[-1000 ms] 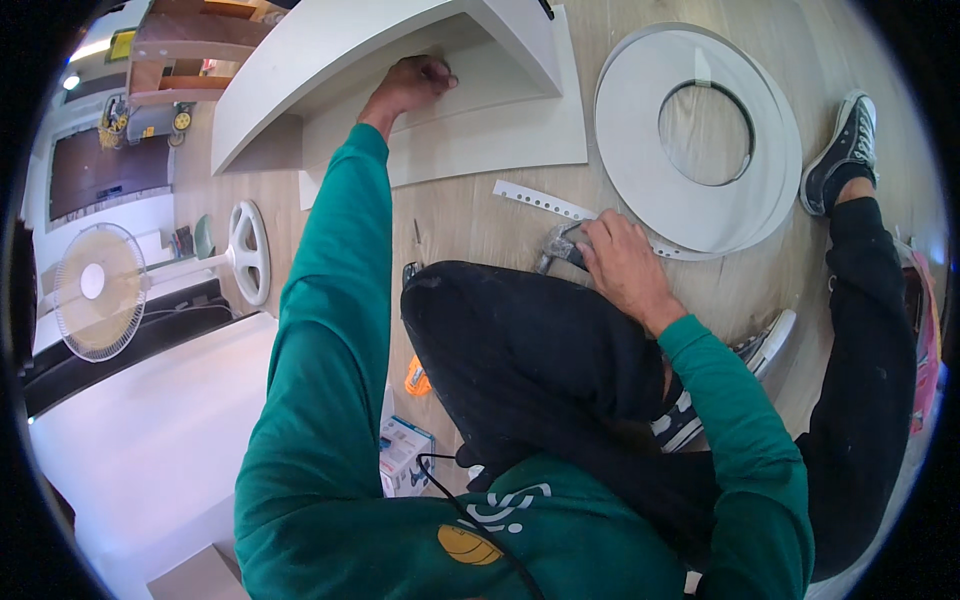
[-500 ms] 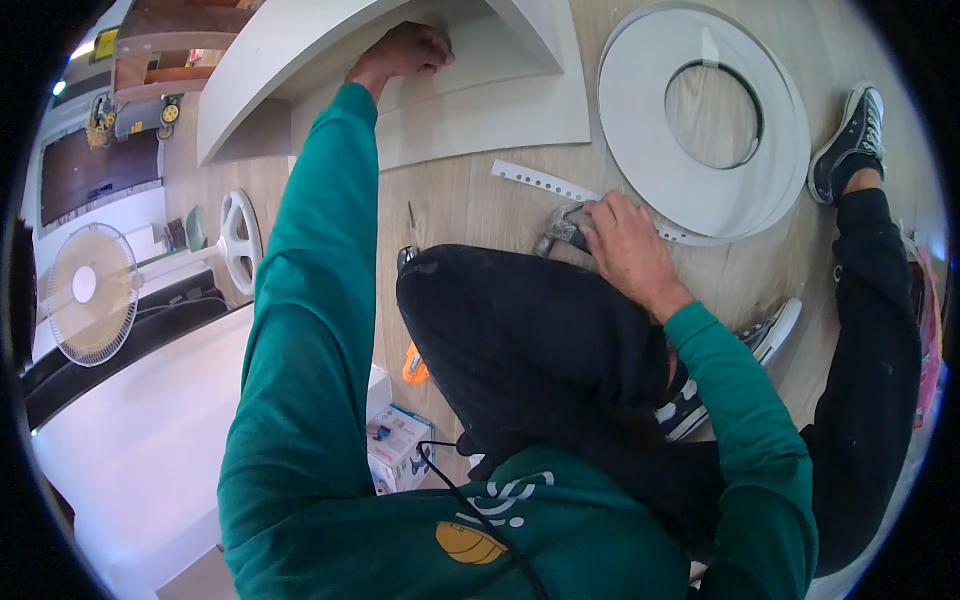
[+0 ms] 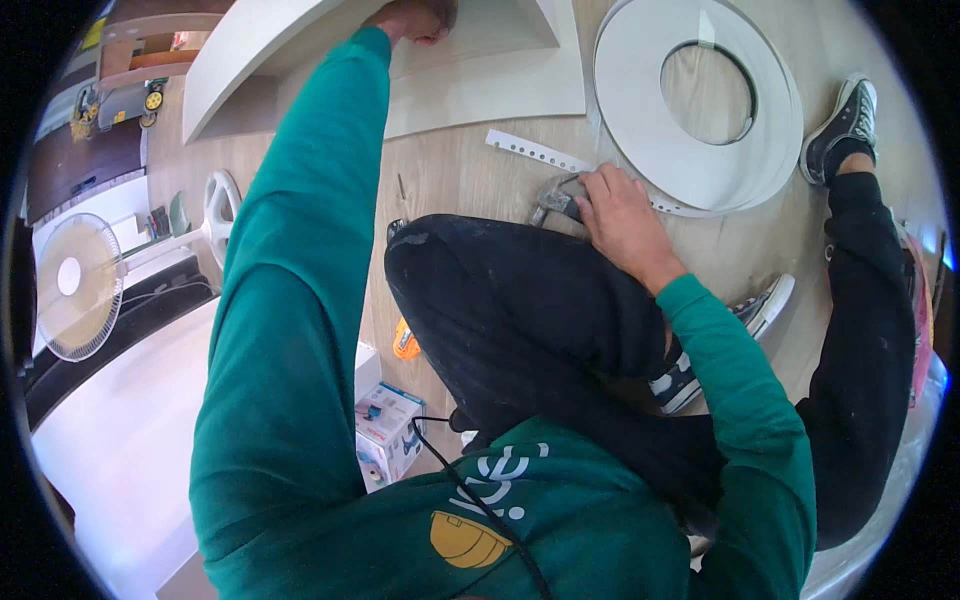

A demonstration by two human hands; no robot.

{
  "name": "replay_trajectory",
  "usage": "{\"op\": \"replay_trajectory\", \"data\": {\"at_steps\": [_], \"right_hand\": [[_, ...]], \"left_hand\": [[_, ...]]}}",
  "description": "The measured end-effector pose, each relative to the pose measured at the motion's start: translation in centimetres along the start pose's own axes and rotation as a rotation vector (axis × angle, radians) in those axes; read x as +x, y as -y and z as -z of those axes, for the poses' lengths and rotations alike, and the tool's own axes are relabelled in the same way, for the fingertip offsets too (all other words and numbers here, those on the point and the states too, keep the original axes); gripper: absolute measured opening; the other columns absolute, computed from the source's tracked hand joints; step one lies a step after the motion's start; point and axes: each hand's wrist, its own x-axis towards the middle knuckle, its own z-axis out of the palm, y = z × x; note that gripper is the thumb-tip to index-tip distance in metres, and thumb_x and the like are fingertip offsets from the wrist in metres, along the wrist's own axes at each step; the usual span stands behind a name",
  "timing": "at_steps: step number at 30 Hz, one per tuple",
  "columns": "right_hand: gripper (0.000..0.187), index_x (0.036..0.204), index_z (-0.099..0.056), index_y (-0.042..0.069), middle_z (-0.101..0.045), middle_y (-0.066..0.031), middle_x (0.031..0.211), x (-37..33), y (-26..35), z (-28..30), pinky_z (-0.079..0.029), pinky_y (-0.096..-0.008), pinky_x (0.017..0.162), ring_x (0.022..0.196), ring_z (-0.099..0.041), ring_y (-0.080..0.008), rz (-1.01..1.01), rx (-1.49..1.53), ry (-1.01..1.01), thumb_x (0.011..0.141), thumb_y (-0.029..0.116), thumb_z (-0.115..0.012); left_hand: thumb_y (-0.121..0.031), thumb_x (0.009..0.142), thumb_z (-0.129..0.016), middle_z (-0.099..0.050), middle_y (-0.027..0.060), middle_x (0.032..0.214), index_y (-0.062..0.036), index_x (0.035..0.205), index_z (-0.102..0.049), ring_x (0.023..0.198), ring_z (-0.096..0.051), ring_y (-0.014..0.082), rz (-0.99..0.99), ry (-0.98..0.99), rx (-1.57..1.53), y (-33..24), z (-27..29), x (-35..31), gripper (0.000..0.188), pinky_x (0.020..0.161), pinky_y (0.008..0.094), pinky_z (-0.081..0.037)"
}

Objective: The person assembles a wooden shelf by hammering nails into the back panel, drilling screws into the sides, and cutting a strip of edging material to fit.

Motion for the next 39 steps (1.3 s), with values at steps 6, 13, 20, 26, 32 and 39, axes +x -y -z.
{"op": "replay_trajectory", "data": {"at_steps": [6,13,20,26,32,39], "right_hand": [[0.024,0.118,-0.06,0.002,-0.056,-0.0154,0.107,-0.6,-0.4,0.6,-0.044,-0.0453,0.086,0.1,-0.057,-0.035,-0.034,-0.039,0.05,0.097,0.014,-0.062],[0.026,0.12,-0.059,0.002,-0.055,-0.0159,0.107,-0.9,-0.2,0.2,-0.044,-0.0449,0.088,0.1,-0.057,-0.0344,0.017,-0.05,0.025,0.097,0.015,-0.061],[0.026,0.12,-0.059,0.002,-0.055,-0.0152,0.108,-0.7,-0.2,0.1,-0.044,-0.0447,0.087,0.102,-0.057,-0.0336,0.016,-0.071,0.045,0.098,0.015,-0.06],[0.025,0.12,-0.059,0.003,-0.055,-0.0145,0.107,-1.5,-1.1,0.2,-0.045,-0.0447,0.087,0.099,-0.057,-0.0338,-0.011,-0.104,0.037,0.098,0.015,-0.06],[0.023,0.116,-0.058,0.003,-0.055,-0.0162,0.106,-1.5,-0.8,0.7,-0.045,-0.0472,0.086,0.099,-0.057,-0.0363,-0.012,-0.158,0.058,0.097,0.016,-0.06],[0.023,0.112,-0.055,0.002,-0.058,-0.0193,0.109,0.1,3.3,0.7,-0.05,-0.049,0.086,0.105,-0.059,-0.0396,0.06,-0.144,0.221,0.096,0.018,-0.062]], "left_hand": [[-0.008,0.086,-0.076,-0.066,0.0033,0.08,-0.0028,0.09,-0.069,0.071,-0.061,0.0118,0.055,-0.244,-0.751,1.2,-2.5,-1.0,0.009,0.064,0.0279,-0.05],[-0.016,0.079,-0.086,-0.071,0.0038,0.08,-0.005,0.078,-0.07,0.071,-0.066,0.0143,0.183,-0.439,-0.896,1.4,-4.5,-1.5,0.02,0.068,0.0311,-0.054],[-0.011,0.084,-0.066,-0.069,0.0171,0.082,0.0027,0.1,-0.063,0.07,-0.067,0.0268,0.172,-0.174,0.106,-1.2,-1.2,-0.1,0.022,0.066,0.0412,-0.054],[0.013,0.075,-0.055,-0.065,0.0208,0.09,0.0049,0.154,-0.039,0.072,-0.061,0.027,0.26,-0.01,-0.064,-7.8,1.8,-1.9,0.081,0.055,0.0403,-0.049],[-0.01,0.09,-0.065,-0.064,0.0272,0.122,0.0086,0.152,-0.039,0.096,-0.065,0.0343,0.06,0.178,0.668,-3.8,-1.5,5.8,0.07,0.08,0.0514,-0.054],[-0.038,0.091,-0.07,-0.068,0.0116,0.078,-0.0056,0.081,-0.067,0.073,-0.066,0.0247,0.131,-0.033,0.366,7.9,-3.2,2.1,0.034,0.064,0.0418,-0.055]]}}
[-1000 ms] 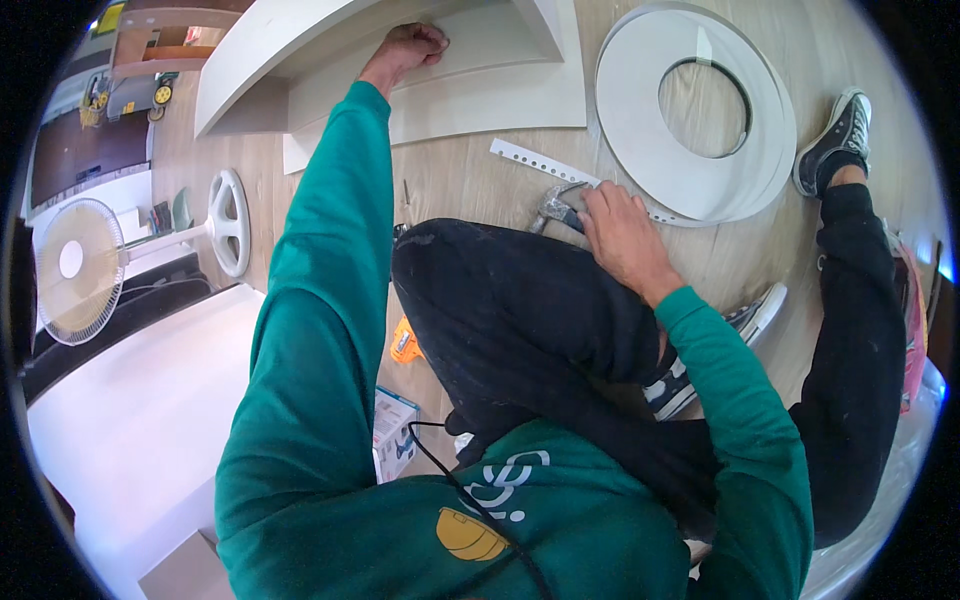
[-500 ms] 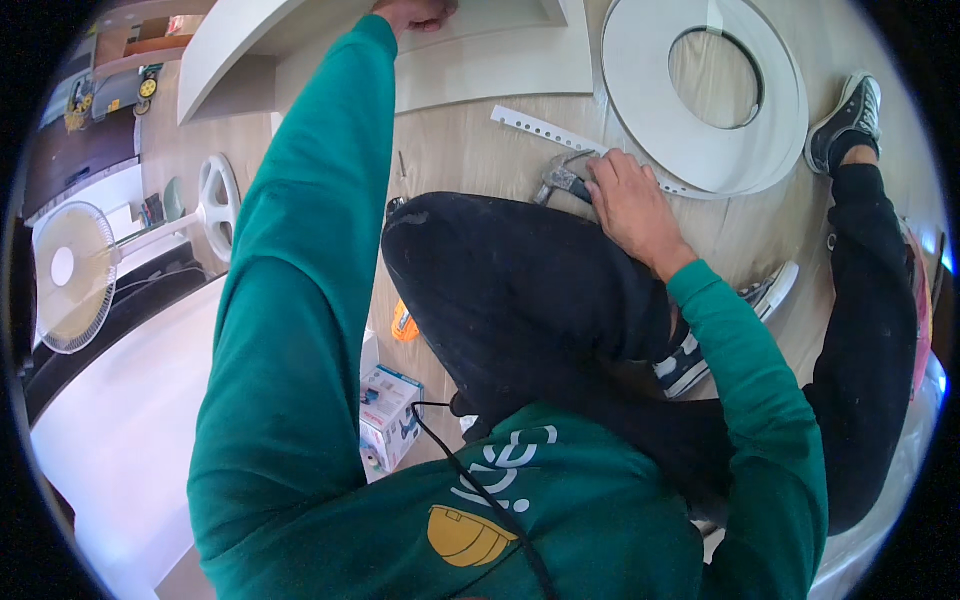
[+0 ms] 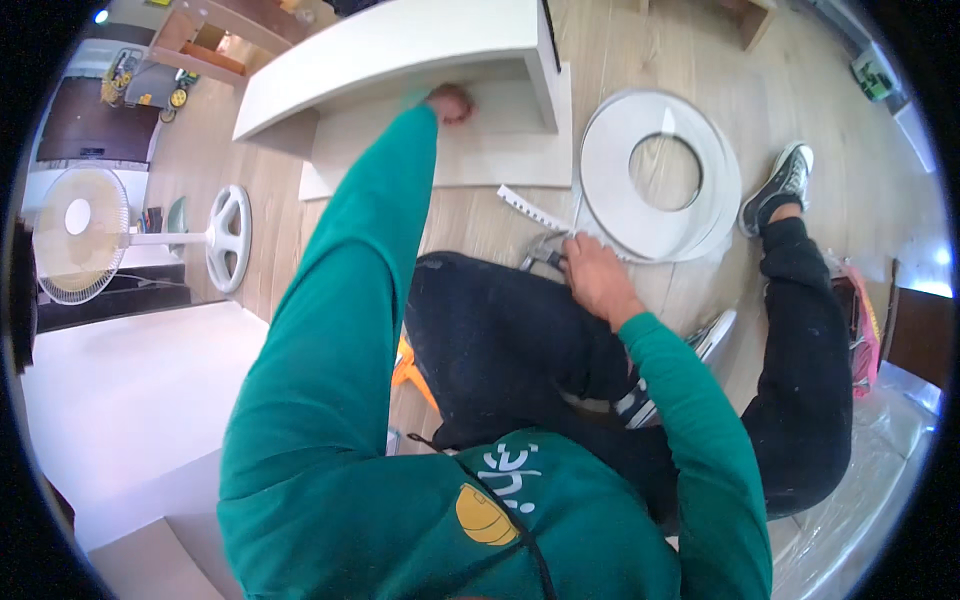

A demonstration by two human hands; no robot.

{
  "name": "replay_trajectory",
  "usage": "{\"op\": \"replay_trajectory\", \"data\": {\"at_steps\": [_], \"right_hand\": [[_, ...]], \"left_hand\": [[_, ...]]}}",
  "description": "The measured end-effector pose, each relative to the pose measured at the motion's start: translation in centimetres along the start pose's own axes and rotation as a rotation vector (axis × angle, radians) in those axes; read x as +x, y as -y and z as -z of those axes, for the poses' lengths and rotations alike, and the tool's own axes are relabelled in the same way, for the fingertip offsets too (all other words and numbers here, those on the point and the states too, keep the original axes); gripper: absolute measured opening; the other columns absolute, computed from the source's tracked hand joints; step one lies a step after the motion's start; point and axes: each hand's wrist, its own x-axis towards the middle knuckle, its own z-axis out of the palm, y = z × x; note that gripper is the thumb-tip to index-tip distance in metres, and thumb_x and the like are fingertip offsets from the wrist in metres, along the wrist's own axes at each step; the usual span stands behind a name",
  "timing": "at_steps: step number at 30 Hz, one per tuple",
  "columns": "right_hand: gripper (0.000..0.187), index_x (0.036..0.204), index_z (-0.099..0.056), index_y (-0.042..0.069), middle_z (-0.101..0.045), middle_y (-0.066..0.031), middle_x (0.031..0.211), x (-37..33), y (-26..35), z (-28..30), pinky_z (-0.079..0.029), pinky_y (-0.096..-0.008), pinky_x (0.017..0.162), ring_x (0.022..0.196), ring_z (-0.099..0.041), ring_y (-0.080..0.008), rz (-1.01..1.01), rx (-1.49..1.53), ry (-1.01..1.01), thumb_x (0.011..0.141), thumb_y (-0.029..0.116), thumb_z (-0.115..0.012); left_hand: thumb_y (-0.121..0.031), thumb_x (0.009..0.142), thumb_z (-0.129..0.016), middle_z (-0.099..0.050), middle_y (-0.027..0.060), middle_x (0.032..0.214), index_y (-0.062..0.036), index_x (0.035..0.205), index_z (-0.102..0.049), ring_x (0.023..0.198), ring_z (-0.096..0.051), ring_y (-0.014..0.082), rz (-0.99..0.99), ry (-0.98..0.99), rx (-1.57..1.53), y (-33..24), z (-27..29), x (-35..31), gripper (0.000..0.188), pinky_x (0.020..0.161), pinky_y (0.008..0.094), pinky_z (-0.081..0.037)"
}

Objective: The person assembles a wooden shelf by hammering nails into the back panel, drilling screws into the sides, and cutting a strip of edging material to fit.

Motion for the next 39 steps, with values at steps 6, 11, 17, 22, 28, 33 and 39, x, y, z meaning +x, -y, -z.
{"op": "replay_trajectory", "data": {"at_steps": [6,11,17,22,28,33,39], "right_hand": [[0.031,0.115,-0.053,-0.001,-0.058,-0.0222,0.109,-3.3,-2.3,0.3,-0.051,-0.0506,0.09,0.106,-0.059,-0.0422,-0.098,0.004,0.062,0.093,0.018,-0.066],[0.034,0.118,-0.049,-0.002,-0.058,-0.0272,0.108,-1.5,-1.3,2.6,-0.049,-0.0526,0.088,0.106,-0.059,-0.0467,0.036,0.174,0.241,0.093,0.015,-0.065],[0.029,0.116,-0.049,0.0,-0.065,-0.0333,0.091,5.4,2.1,5.6,-0.045,-0.0627,0.075,0.089,-0.062,-0.0551,-0.233,0.213,-0.047,0.107,0.028,-0.049],[0.031,0.116,-0.048,-0.001,-0.065,-0.0365,0.085,15.0,0.9,6.3,-0.045,-0.0645,0.074,0.085,-0.062,-0.0568,-0.182,0.084,-0.235,0.109,0.029,-0.044],[0.032,0.116,-0.048,-0.001,-0.066,-0.0362,0.086,20.7,-0.7,5.2,-0.048,-0.065,0.076,0.087,-0.064,-0.0559,-0.191,-0.049,-0.217,0.109,0.03,-0.044],[0.033,0.119,-0.048,0.0,-0.068,-0.0356,0.088,21.5,-0.3,4.2,-0.05,-0.0645,0.077,0.087,-0.066,-0.0553,-0.178,-0.116,-0.188,0.109,0.031,-0.043],[0.035,0.12,-0.049,0.0,-0.068,-0.0371,0.094,22.5,-1.9,4.7,-0.05,-0.0638,0.084,0.094,-0.064,-0.0571,-0.187,-0.144,-0.145,0.108,0.032,-0.042]], "left_hand": [[-0.017,0.08,-0.082,-0.07,0.018,0.101,-0.0053,0.092,-0.07,0.097,-0.068,0.0324,0.36,-0.712,-1.182,-7.0,-3.9,-8.8,0.021,0.089,0.0437,-0.055],[-0.014,0.085,-0.076,-0.062,0.0175,0.112,-0.0049,0.106,-0.069,0.098,-0.064,0.0344,0.389,-1.062,-1.131,-8.5,-10.1,-13.0,0.024,0.087,0.0436,-0.054],[-0.033,0.09,-0.073,-0.055,0.0154,0.136,-0.0084,0.125,-0.068,0.133,-0.047,0.0378,0.164,-1.151,-0.828,-11.8,-4.8,-14.9,0.044,0.116,0.0582,-0.031],[-0.06,0.092,-0.062,-0.042,0.0172,0.157,-0.005,0.15,-0.047,0.151,-0.027,0.0409,0.296,-1.03,-0.592,-14.3,-5.5,-12.2,0.082,0.122,0.0656,-0.015],[-0.063,0.092,-0.06,-0.038,0.0181,0.161,0.002,0.154,-0.037,0.154,-0.023,0.0413,0.285,-1.027,-0.637,-15.1,-5.7,-11.8,0.093,0.123,0.0662,-0.011],[-0.06,0.09,-0.063,-0.039,0.0199,0.16,0.0049,0.151,-0.041,0.153,-0.024,0.0411,0.272,-1.079,-0.68,-14.6,-6.1,-12.2,0.092,0.123,0.0669,-0.008],[-0.055,0.092,-0.062,-0.041,0.0216,0.158,0.0046,0.153,-0.039,0.149,-0.031,0.0403,0.293,-1.121,-0.598,-14.9,-5.7,-12.2,0.088,0.121,0.065,-0.016]]}}
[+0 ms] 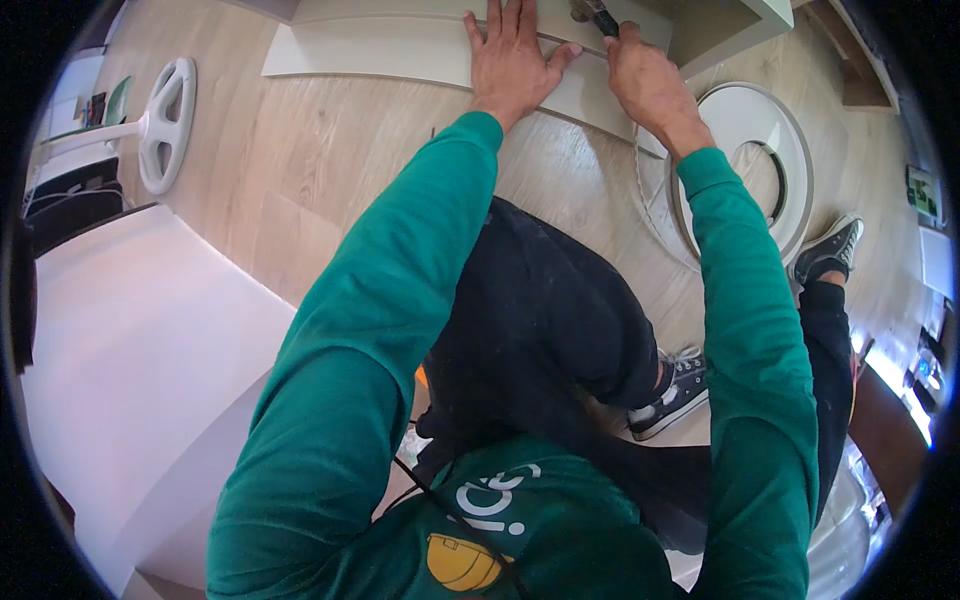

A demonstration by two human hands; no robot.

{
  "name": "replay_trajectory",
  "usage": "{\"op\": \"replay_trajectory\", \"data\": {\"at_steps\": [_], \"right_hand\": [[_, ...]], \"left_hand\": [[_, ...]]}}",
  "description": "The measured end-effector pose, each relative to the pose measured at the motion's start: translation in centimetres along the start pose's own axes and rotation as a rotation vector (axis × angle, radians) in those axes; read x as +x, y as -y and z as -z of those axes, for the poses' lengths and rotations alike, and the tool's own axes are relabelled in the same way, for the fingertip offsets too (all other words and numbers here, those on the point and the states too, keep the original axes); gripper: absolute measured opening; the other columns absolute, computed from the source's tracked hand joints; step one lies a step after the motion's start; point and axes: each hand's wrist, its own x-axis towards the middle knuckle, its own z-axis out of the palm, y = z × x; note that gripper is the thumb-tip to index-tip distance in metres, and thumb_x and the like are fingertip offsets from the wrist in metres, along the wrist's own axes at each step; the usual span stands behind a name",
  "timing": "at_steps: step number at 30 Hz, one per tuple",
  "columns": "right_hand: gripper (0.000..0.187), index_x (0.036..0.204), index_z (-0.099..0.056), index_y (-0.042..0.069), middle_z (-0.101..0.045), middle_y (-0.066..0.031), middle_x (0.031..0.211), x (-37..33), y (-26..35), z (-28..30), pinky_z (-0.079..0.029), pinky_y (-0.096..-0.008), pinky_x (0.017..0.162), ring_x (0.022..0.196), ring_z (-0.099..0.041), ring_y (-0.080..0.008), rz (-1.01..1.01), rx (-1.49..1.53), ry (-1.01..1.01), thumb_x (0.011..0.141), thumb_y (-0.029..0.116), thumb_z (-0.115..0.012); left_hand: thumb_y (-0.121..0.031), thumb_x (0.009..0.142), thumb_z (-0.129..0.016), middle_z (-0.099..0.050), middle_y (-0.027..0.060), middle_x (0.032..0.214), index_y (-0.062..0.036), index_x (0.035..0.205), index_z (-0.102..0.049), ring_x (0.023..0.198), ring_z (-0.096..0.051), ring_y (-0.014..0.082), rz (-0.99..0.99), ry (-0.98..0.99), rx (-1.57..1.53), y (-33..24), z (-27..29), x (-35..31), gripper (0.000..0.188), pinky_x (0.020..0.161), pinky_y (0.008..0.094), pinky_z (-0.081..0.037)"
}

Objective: The person assembles a wooden shelf by hammering nails into the back panel, drilling screws into the sides, and cutting a strip of edging material to fit.

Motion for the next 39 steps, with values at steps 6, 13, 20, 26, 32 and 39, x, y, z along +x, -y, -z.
{"op": "replay_trajectory", "data": {"at_steps": [6,13,20,26,32,39], "right_hand": [[0.031,0.118,-0.048,0.001,-0.067,-0.0354,0.089,0.6,0.8,-0.2,-0.049,-0.0646,0.075,0.089,-0.064,-0.0562,0.058,0.001,-0.094,0.109,0.03,-0.045],[0.035,0.119,-0.05,0.0,-0.068,-0.0368,0.099,0.9,0.3,-0.1,-0.051,-0.0625,0.086,0.097,-0.065,-0.0559,-0.023,0.014,-0.017,0.108,0.032,-0.042],[0.039,0.127,-0.05,0.0,-0.068,-0.0343,0.096,1.4,0.0,0.8,-0.049,-0.0623,0.081,0.097,-0.063,-0.0565,-0.016,0.071,-0.094,0.109,0.034,-0.042],[0.036,0.119,-0.049,0.0,-0.068,-0.034,0.094,0.3,2.2,0.8,-0.05,-0.0625,0.077,0.093,-0.064,-0.0561,0.015,0.027,-0.089,0.109,0.034,-0.044],[0.031,0.111,-0.048,-0.001,-0.066,-0.0373,0.089,0.1,1.1,0.5,-0.047,-0.0639,0.076,0.091,-0.063,-0.056,0.064,-0.036,-0.046,0.108,0.03,-0.045],[0.028,0.111,-0.047,0.0,-0.064,-0.0365,0.083,-7.5,1.9,3.8,-0.044,-0.0658,0.071,0.084,-0.061,-0.0576,-0.031,0.134,-0.089,0.108,0.028,-0.045]], "left_hand": [[-0.055,0.096,-0.054,-0.031,0.0216,0.165,0.0055,0.156,-0.033,0.155,-0.019,0.0411,0.048,0.161,-0.019,-0.1,1.5,0.4,0.087,0.125,0.0634,-0.007],[-0.054,0.097,-0.054,-0.032,0.0212,0.165,0.0057,0.157,-0.032,0.155,-0.022,0.0404,0.045,0.184,0.011,-0.6,1.7,0.7,0.087,0.125,0.0624,-0.011],[-0.055,0.097,-0.052,-0.03,0.0206,0.166,0.0053,0.157,-0.031,0.155,-0.021,0.0395,0.059,0.214,0.018,-0.7,1.8,0.8,0.088,0.126,0.0617,-0.01],[-0.056,0.097,-0.052,-0.031,0.0206,0.166,0.0051,0.157,-0.031,0.155,-0.021,0.0394,0.053,0.199,0.037,-0.5,1.9,0.5,0.088,0.125,0.0616,-0.01],[-0.052,0.097,-0.058,-0.038,0.0205,0.162,0.0034,0.155,-0.037,0.153,-0.03,0.0369,0.029,0.152,0.071,-1.4,1.7,0.7,0.083,0.125,0.0564,-0.017],[-0.06,0.093,-0.06,-0.038,0.0173,0.162,-0.005,0.154,-0.043,0.155,-0.022,0.0409,0.014,0.106,-0.068,-0.6,0.6,0.1,0.083,0.122,0.0692,-0.006]]}}
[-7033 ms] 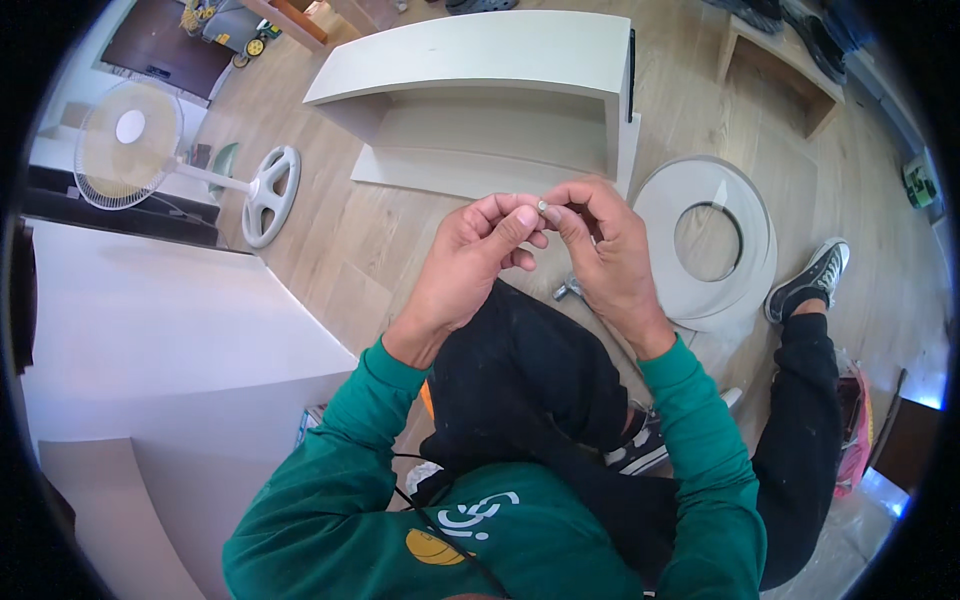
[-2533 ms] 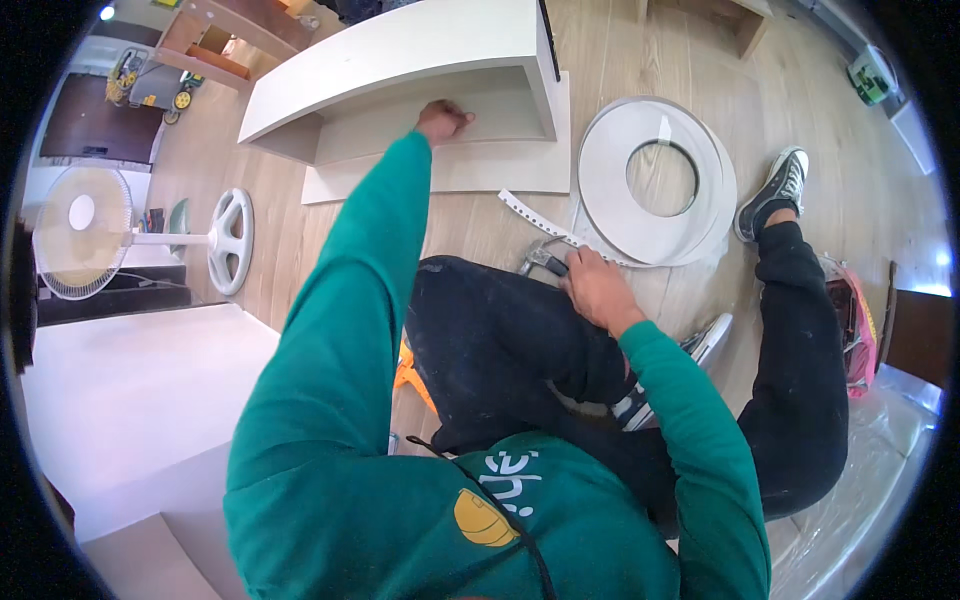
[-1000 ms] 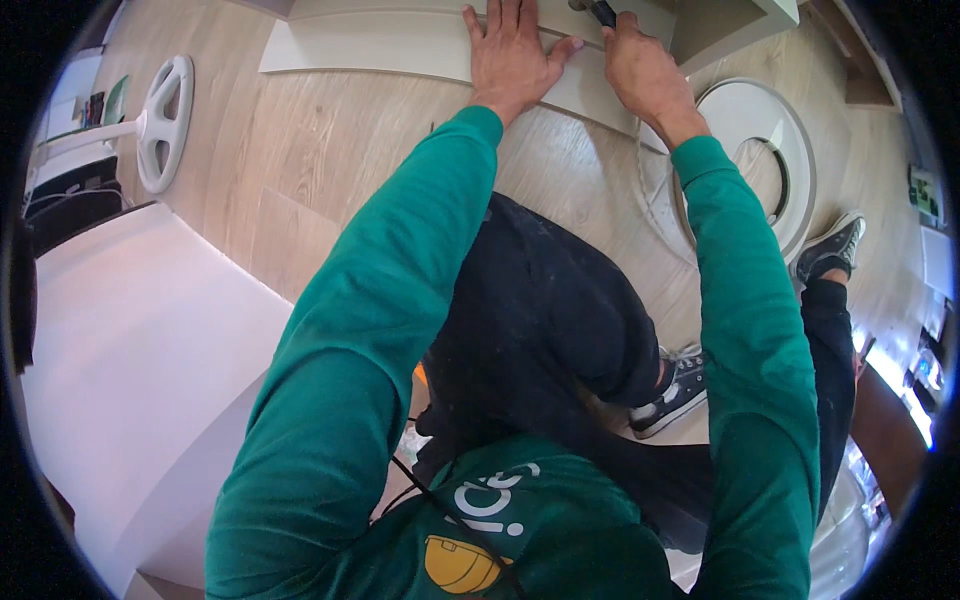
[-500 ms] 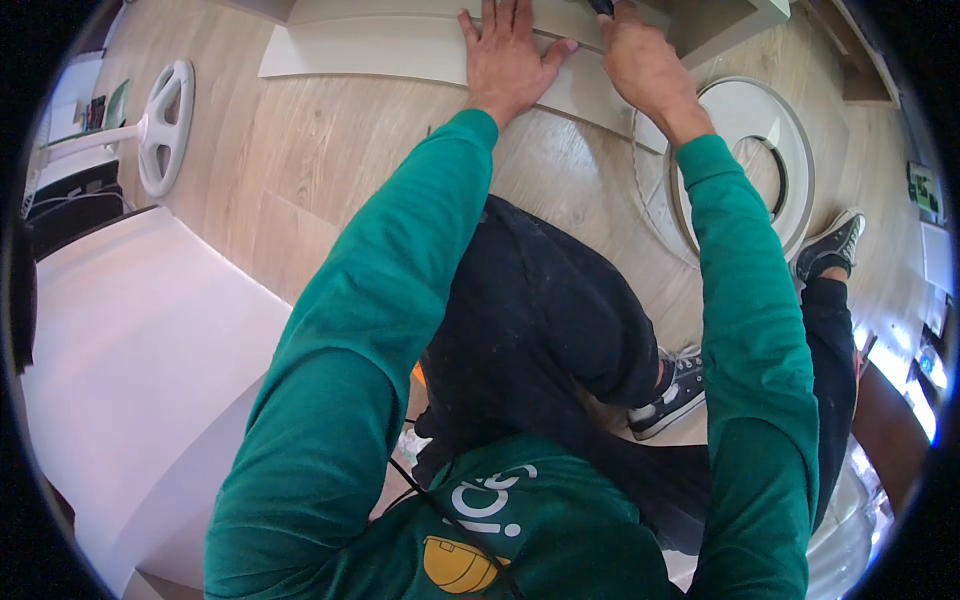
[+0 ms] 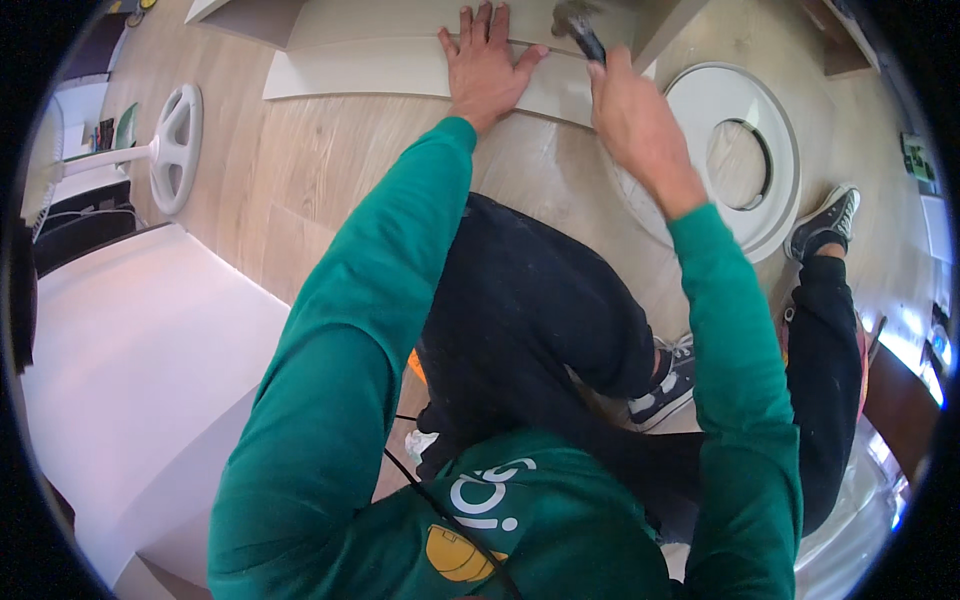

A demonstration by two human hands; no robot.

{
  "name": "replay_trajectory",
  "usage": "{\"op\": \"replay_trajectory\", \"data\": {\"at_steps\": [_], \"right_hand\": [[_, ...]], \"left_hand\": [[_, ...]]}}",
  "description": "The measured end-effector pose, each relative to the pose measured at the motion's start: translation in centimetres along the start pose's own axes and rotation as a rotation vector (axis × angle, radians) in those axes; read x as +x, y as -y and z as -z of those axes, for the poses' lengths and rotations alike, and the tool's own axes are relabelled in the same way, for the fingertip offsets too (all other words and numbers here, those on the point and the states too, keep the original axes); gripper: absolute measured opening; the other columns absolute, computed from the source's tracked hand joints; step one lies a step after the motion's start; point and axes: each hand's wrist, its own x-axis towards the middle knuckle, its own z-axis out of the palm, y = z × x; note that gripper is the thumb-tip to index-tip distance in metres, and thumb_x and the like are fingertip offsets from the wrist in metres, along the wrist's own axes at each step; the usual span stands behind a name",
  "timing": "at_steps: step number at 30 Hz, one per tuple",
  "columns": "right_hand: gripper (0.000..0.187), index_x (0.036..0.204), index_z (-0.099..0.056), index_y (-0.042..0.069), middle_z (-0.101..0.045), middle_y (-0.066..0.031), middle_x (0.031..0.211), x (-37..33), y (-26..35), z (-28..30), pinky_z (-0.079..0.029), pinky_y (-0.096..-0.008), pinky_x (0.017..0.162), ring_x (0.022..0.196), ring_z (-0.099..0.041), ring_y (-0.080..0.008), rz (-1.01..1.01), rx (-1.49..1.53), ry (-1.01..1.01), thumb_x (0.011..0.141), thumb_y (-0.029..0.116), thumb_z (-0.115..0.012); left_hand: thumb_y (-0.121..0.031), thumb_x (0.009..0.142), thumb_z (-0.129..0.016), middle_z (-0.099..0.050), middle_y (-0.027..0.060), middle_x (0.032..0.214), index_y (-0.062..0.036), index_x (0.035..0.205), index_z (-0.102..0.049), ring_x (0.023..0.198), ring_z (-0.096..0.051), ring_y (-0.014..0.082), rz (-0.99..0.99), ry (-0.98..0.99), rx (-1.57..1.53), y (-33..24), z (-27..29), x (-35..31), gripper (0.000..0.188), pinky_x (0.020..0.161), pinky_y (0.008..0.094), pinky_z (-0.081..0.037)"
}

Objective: The person assembles a wooden shelf by hammering nails into the back panel, drilling screws into the sides, and cutting a strip of edging material to fit.

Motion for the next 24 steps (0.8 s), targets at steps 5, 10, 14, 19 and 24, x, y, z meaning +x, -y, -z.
{"op": "replay_trajectory", "data": {"at_steps": [5,10,14,19,24], "right_hand": [[0.025,0.109,-0.045,-0.001,-0.063,-0.0353,0.079,-9.9,-1.3,2.1,-0.043,-0.0654,0.067,0.077,-0.06,-0.0565,-0.04,0.135,0.139,0.107,0.024,-0.049],[0.024,0.108,-0.045,-0.002,-0.063,-0.0351,0.077,-16.4,-4.2,1.0,-0.044,-0.0644,0.067,0.075,-0.062,-0.0554,-0.041,0.207,0.276,0.107,0.022,-0.048],[0.024,0.107,-0.046,-0.003,-0.064,-0.0347,0.078,-17.8,-4.4,-0.6,-0.047,-0.0639,0.068,0.074,-0.063,-0.0544,-0.115,0.275,0.411,0.107,0.021,-0.048],[0.026,0.105,-0.046,-0.003,-0.065,-0.0314,0.079,-18.1,-4.4,-1.4,-0.049,-0.0615,0.068,0.076,-0.064,-0.0526,-0.03,0.281,0.413,0.108,0.022,-0.047],[0.026,0.105,-0.046,-0.004,-0.065,-0.0315,0.08,-17.9,-4.3,-1.0,-0.049,-0.0613,0.072,0.081,-0.065,-0.0524,-0.055,0.265,0.43,0.107,0.022,-0.047]], "left_hand": [[-0.054,0.1,-0.055,-0.042,0.0113,0.159,-0.0213,0.151,-0.049,0.152,-0.026,0.0417,-0.091,0.054,0.108,1.3,-0.6,-0.1,0.062,0.114,0.0808,-0.01],[-0.05,0.104,-0.049,-0.04,0.0103,0.159,-0.0236,0.152,-0.047,0.149,-0.029,0.0481,-0.118,0.128,0.251,0.3,-0.6,0.5,0.055,0.11,0.0831,-0.018],[-0.047,0.105,-0.047,-0.04,0.012,0.159,-0.023,0.153,-0.045,0.147,-0.03,0.0523,-0.123,0.217,0.333,-0.5,-0.2,0.7,0.054,0.108,0.0825,-0.026],[-0.043,0.105,-0.049,-0.04,0.013,0.159,-0.0241,0.155,-0.043,0.146,-0.031,0.0548,-0.071,0.275,0.355,-1.4,0.5,1.0,0.054,0.106,0.0805,-0.032],[-0.041,0.103,-0.053,-0.039,0.013,0.159,-0.0253,0.155,-0.042,0.146,-0.03,0.055,-0.034,0.348,0.328,-2.3,1.2,1.9,0.055,0.105,0.0789,-0.035]]}}
